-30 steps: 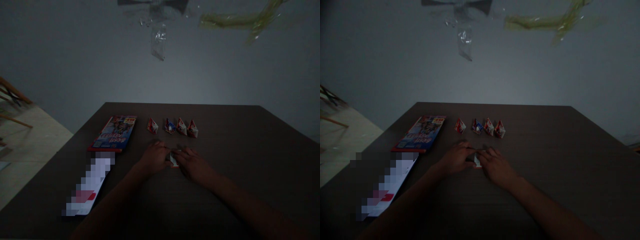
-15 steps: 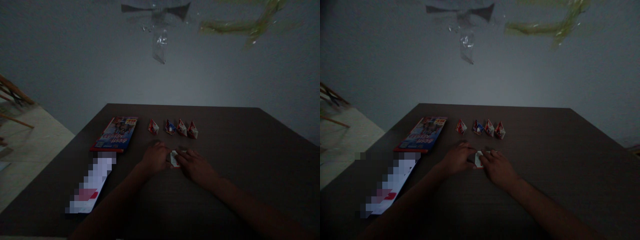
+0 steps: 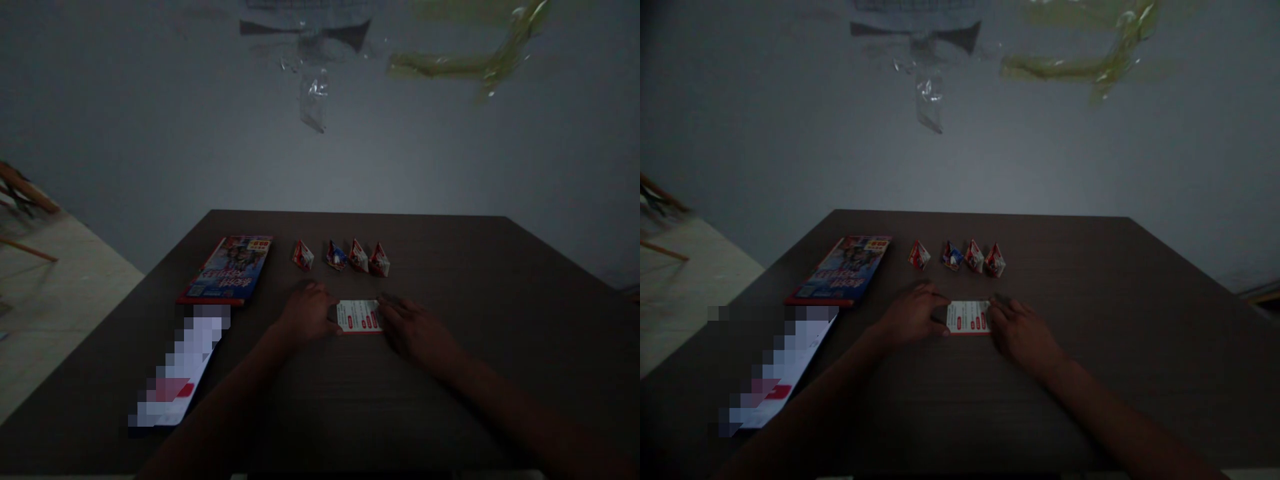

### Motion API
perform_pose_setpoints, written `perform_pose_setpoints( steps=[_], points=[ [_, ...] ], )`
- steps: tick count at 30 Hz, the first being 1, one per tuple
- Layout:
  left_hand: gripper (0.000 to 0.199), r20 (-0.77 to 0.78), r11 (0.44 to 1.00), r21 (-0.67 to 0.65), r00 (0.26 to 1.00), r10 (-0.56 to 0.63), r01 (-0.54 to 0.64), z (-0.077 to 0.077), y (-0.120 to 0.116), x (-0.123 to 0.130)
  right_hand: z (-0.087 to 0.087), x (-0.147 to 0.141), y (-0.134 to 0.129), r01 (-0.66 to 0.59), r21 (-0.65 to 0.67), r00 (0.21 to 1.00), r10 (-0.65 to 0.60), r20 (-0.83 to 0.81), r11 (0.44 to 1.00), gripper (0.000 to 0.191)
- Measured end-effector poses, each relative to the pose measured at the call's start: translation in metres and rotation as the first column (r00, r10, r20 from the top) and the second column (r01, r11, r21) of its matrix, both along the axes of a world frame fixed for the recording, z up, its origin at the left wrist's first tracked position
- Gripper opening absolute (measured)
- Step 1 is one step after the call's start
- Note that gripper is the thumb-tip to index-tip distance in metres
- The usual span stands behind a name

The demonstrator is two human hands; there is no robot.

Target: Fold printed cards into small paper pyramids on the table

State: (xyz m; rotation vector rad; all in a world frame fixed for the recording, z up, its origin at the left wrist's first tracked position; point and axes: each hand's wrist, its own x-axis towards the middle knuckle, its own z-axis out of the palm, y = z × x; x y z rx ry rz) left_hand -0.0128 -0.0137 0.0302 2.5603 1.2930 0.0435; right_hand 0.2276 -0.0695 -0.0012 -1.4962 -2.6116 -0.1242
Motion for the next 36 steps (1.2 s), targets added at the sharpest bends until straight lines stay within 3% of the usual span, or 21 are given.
perform_pose_setpoints(
  steps=[10,16,26,31,36],
  points=[
    [0.068,0.125,0.992,0.067,0.985,-0.117,0.109,-0.012,0.004,-0.005,0.006,-0.003,0.003,0.028,-0.016,0.998,-0.029,-0.061,0.999,0.027],
    [0.057,0.187,0.984,0.044,0.966,-0.180,0.174,-0.012,0.005,0.000,0.010,-0.007,0.009,0.049,-0.031,0.993,-0.052,-0.102,0.998,0.028],
    [0.034,0.275,0.989,0.026,0.950,-0.150,0.148,-0.006,0.009,-0.003,-0.001,-0.003,0.010,0.036,-0.022,0.965,-0.040,-0.258,0.999,0.044],
    [0.035,0.305,0.986,0.046,0.938,-0.164,0.158,-0.006,0.007,-0.001,-0.008,0.001,0.016,0.025,-0.003,0.965,-0.025,-0.260,1.000,0.023],
    [0.048,0.331,0.988,0.023,0.931,-0.154,0.155,-0.004,0.007,-0.002,-0.007,0.002,0.019,0.030,0.013,0.935,-0.024,-0.353,0.999,0.021]
  ],
)
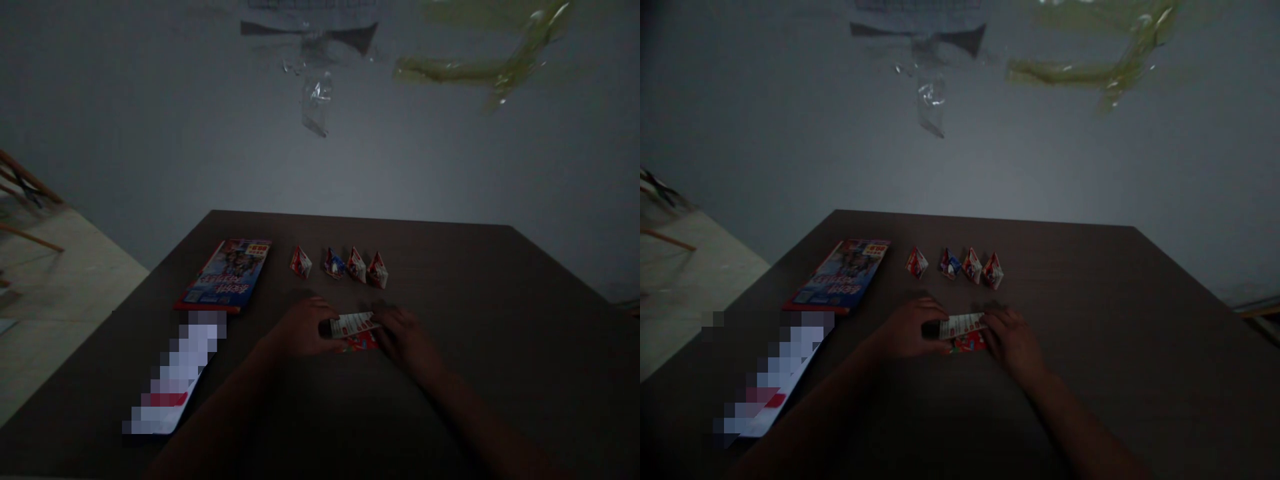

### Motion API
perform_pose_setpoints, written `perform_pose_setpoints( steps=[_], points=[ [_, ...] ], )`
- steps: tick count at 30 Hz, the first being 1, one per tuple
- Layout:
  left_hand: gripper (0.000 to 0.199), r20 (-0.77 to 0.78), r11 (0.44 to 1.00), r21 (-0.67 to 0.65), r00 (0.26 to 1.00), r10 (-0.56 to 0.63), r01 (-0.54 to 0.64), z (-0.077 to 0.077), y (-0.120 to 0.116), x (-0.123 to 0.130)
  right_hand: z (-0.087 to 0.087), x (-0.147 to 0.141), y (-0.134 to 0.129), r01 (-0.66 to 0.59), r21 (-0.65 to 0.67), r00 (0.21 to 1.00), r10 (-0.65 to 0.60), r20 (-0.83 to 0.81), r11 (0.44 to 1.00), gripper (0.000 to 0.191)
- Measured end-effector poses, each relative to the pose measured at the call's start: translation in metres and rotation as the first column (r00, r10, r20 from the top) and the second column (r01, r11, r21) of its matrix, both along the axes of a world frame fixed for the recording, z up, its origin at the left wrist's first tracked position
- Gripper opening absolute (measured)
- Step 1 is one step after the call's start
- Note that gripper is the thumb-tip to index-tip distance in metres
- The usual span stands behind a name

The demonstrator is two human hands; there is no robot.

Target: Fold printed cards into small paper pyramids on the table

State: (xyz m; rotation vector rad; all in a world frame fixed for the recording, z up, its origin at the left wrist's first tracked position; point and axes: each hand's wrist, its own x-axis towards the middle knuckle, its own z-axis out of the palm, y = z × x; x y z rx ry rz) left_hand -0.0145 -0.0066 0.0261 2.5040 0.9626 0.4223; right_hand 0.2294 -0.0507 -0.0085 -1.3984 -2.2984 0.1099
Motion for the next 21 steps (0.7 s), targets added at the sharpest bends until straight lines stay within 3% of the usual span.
perform_pose_setpoints(
  steps=[3,8,12,17,21],
  points=[
    [0.049,0.036,1.000,0.023,0.999,-0.012,0.011,-0.001,0.000,0.000,0.003,-0.002,0.000,0.034,-0.024,0.999,-0.035,-0.033,0.999,0.019],
    [0.026,0.032,0.997,0.082,0.999,-0.005,0.003,-0.015,0.004,0.005,0.001,-0.003,0.002,0.084,-0.070,0.989,-0.092,-0.119,0.994,0.021],
    [0.025,0.043,0.988,0.138,0.997,0.059,-0.065,-0.028,0.010,0.007,-0.005,-0.001,-0.001,0.141,-0.012,0.965,-0.141,-0.221,0.990,0.041],
    [0.026,0.051,0.985,0.135,0.994,0.097,-0.103,-0.032,0.011,0.005,0.000,-0.005,-0.013,0.047,0.236,0.957,0.024,-0.289,0.971,0.050],
    [0.024,0.070,0.987,0.116,0.993,0.100,-0.107,-0.031,0.009,0.001,0.005,-0.019,-0.019,-0.198,0.245,0.967,0.229,-0.107,0.949,0.039]
  ],
)
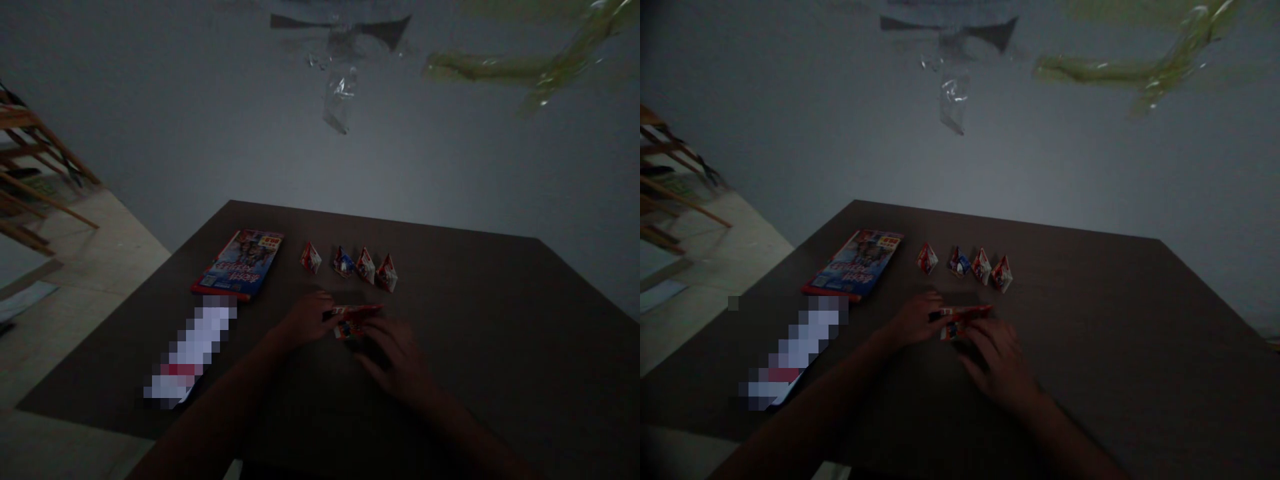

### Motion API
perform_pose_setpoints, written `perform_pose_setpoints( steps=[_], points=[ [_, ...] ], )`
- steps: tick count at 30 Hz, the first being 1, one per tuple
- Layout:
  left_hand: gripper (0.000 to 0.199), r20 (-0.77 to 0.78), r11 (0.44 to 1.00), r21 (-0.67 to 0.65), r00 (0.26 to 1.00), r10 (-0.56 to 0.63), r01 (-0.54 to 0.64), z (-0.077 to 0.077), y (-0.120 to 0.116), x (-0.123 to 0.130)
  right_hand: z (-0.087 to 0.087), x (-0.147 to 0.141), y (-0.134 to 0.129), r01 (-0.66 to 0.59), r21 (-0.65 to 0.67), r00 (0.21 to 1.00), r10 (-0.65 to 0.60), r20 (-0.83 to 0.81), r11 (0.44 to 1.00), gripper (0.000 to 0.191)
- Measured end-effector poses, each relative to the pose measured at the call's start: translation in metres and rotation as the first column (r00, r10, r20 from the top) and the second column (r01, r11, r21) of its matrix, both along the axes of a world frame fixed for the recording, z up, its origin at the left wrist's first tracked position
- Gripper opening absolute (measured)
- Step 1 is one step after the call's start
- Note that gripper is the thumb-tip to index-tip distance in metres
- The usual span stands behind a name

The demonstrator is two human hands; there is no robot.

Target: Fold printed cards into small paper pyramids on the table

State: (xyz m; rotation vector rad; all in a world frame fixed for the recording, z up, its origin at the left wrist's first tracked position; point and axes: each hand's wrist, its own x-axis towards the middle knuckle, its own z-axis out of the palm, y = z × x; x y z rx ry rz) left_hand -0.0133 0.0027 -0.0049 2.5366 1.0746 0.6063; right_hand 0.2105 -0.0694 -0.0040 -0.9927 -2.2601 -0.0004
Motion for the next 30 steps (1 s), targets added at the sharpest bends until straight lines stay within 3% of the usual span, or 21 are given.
perform_pose_setpoints(
  steps=[6,11,19,30],
  points=[
    [0.024,0.000,1.000,-0.008,1.000,0.012,-0.012,0.000,-0.005,-0.001,-0.005,-0.016,0.000,-0.055,-0.001,0.985,0.054,0.165,0.998,0.021],
    [0.020,-0.005,0.996,-0.065,0.998,0.064,-0.064,0.002,-0.007,0.000,-0.009,-0.028,-0.006,-0.041,-0.017,0.978,0.043,0.205,0.999,0.019],
    [0.016,0.023,0.981,-0.188,0.998,0.059,-0.054,0.007,-0.006,-0.001,-0.012,-0.026,-0.011,-0.016,-0.063,0.984,0.027,0.175,0.998,0.017],
    [0.016,0.059,0.967,-0.244,0.995,0.084,-0.067,0.005,-0.006,0.000,-0.006,-0.019,-0.011,0.000,-0.111,0.990,0.016,0.142,0.994,0.015]
  ],
)
